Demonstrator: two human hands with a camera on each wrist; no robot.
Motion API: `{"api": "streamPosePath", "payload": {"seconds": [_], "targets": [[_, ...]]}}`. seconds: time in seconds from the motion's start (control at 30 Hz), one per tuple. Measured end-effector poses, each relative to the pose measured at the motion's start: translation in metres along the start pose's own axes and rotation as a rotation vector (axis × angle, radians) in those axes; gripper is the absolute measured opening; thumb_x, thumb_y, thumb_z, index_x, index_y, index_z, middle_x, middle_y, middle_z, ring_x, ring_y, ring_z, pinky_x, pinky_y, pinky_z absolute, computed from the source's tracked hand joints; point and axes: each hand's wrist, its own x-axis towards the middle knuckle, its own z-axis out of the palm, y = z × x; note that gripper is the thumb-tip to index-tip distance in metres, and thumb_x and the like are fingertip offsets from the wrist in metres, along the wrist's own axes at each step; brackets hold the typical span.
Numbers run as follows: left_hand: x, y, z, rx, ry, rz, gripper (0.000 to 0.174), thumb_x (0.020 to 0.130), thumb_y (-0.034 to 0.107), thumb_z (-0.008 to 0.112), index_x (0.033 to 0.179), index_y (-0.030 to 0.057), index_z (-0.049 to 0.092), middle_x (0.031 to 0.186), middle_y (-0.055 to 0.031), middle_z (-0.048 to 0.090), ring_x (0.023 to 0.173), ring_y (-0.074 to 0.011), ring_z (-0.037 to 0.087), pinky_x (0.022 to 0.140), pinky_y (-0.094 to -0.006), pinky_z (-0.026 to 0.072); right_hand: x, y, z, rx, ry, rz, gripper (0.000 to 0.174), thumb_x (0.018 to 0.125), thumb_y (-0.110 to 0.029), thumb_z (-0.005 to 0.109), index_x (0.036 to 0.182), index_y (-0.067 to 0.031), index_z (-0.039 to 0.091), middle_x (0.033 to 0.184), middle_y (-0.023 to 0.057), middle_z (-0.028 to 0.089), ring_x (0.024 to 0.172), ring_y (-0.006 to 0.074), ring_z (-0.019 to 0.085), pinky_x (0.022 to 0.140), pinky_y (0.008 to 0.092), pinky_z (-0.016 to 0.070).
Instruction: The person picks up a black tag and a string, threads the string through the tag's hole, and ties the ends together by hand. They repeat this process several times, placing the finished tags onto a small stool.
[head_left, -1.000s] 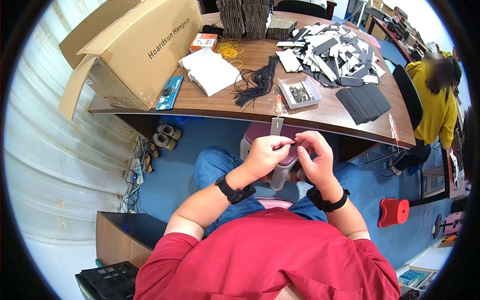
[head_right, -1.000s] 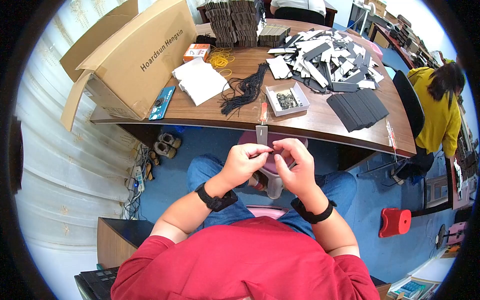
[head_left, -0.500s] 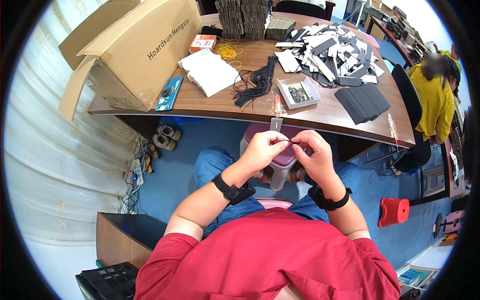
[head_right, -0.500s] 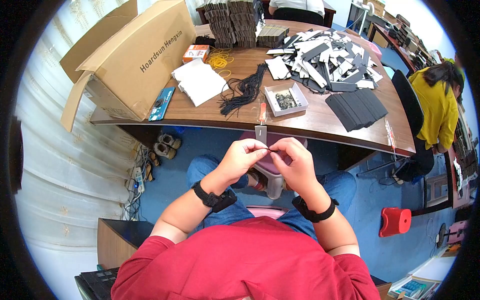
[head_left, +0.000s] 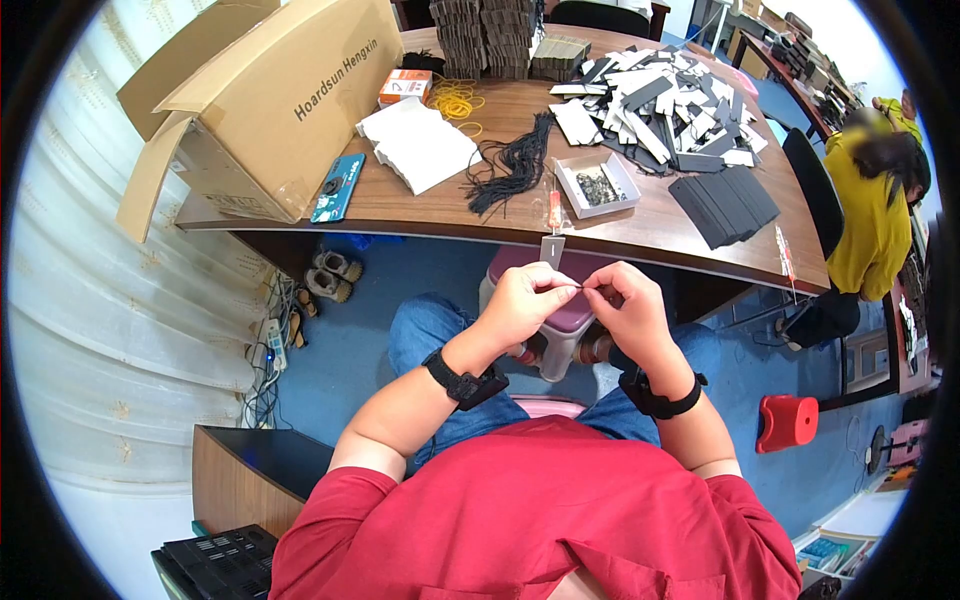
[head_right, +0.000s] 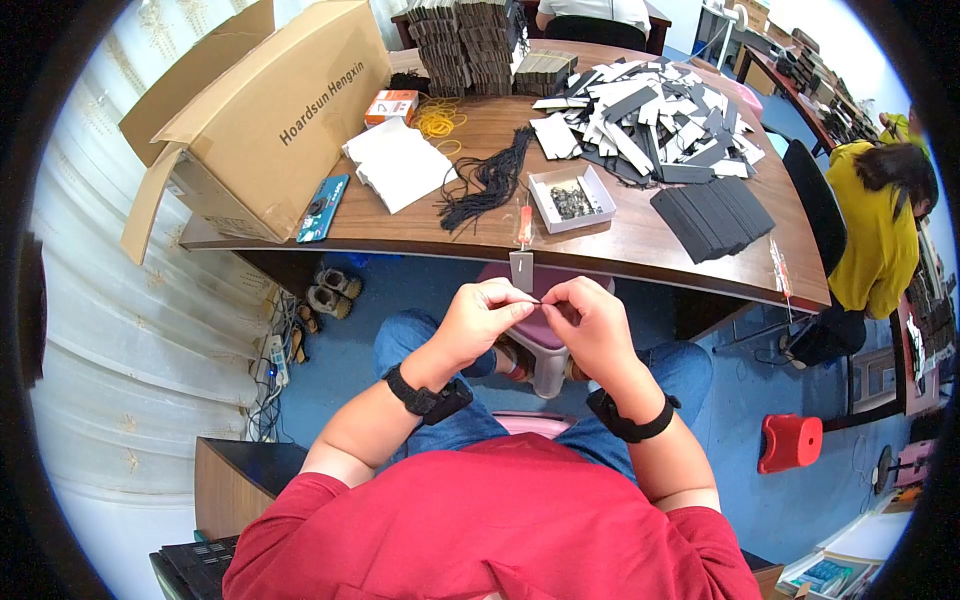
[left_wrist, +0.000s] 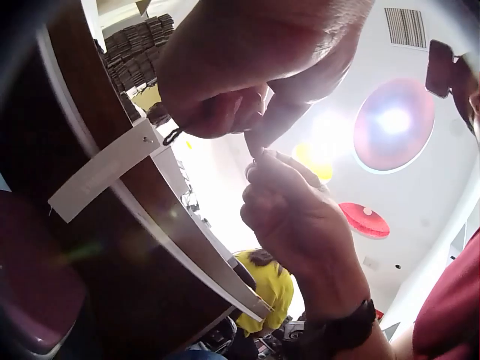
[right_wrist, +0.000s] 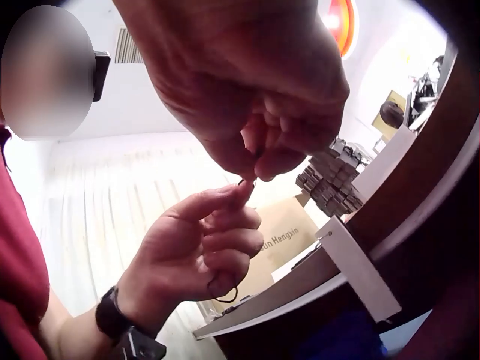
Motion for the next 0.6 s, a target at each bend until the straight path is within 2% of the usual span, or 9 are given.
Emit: {"api": "streamPosePath", "payload": {"seconds": [0.17,0.3,0.4,0.43,0.47,0.5,0.57,0.6], "targets": [[-0.004,-0.006,-0.001,0.037,-0.006,-0.03,0.009,0.082,0.006,0.066,0.085,-0.0016,0.069,0.078,-0.0021,0.061,0.074,-0.0087,0.056,0.068,-0.0236,0.045,-0.002,0.001,-0.002,-0.092,-0.035,-0.106,0.011,0.072,0.001,0.068,0.08,-0.0021,0.061,0.073,0.0086,0.057,0.062,0.0195,0.059,0.056,0.0281,0.0485],[-0.005,-0.012,-0.006,-0.002,-0.072,-0.109,0.011,0.084,0.008,0.065,0.088,-0.0014,0.069,0.075,-0.0009,0.062,0.073,-0.0092,0.058,0.069,-0.0242,0.0463,-0.007,0.01,0.002,-0.158,-0.016,-0.087,0.01,0.072,0.001,0.067,0.079,-0.0027,0.06,0.072,0.0088,0.057,0.061,0.0196,0.06,0.056,0.029,0.0488],[0.001,-0.025,-0.022,0.048,-0.029,-0.105,0.012,0.085,0.009,0.064,0.09,-0.0009,0.069,0.071,0.001,0.061,0.069,-0.0077,0.056,0.064,-0.023,0.0454,-0.009,0.021,0.005,-0.092,0.068,0.056,0.009,0.071,0.002,0.065,0.077,-0.0018,0.058,0.071,0.0063,0.057,0.06,0.0126,0.057,0.055,0.0232,0.0458],[0.002,-0.028,-0.028,0.081,0.002,-0.088,0.013,0.085,0.01,0.064,0.091,-0.0006,0.068,0.069,0.0017,0.06,0.066,-0.0069,0.055,0.061,-0.0223,0.0447,-0.011,0.027,0.006,-0.064,0.072,0.123,0.009,0.072,0.002,0.064,0.077,-0.0017,0.059,0.071,0.0059,0.058,0.06,0.0124,0.057,0.055,0.0231,0.0455],[0.002,-0.012,-0.033,0.032,0.029,-0.201,0.013,0.085,0.011,0.064,0.09,-0.0001,0.069,0.067,0.0027,0.058,0.06,-0.0041,0.049,0.053,-0.0197,0.0396,-0.012,0.033,0.009,-0.035,0.076,0.19,0.008,0.072,0.002,0.064,0.078,-0.0016,0.059,0.071,0.0055,0.058,0.06,0.0123,0.056,0.055,0.023,0.0453],[0.003,-0.013,-0.036,-0.003,0.052,-0.203,0.013,0.085,0.012,0.064,0.09,0.0007,0.069,0.065,0.0041,0.056,0.056,-0.0024,0.044,0.049,-0.0183,0.0346,-0.013,0.038,0.011,-0.007,0.08,0.258,0.008,0.072,0.002,0.063,0.078,-0.0015,0.06,0.07,0.0052,0.058,0.06,0.0122,0.056,0.055,0.0229,0.045],[0.004,-0.009,-0.038,-0.024,0.02,-0.25,0.013,0.085,0.012,0.064,0.09,0.0009,0.069,0.065,0.0041,0.056,0.056,-0.0028,0.045,0.05,-0.0189,0.0359,-0.014,0.044,0.013,-0.119,-0.073,0.167,0.01,0.073,0.001,0.063,0.083,0.0002,0.061,0.078,0.0064,0.061,0.064,0.0138,0.058,0.059,0.0239,0.047],[0.005,-0.016,-0.036,0.019,0.008,-0.183,0.013,0.085,0.013,0.064,0.09,0.0009,0.069,0.065,0.0041,0.056,0.056,-0.0029,0.045,0.05,-0.0187,0.0359,-0.013,0.043,0.015,-0.091,-0.147,0.075,0.016,0.075,-0.001,0.063,0.091,-0.0007,0.064,0.089,0.0115,0.063,0.07,0.0209,0.063,0.066,0.0311,0.0507]]}}
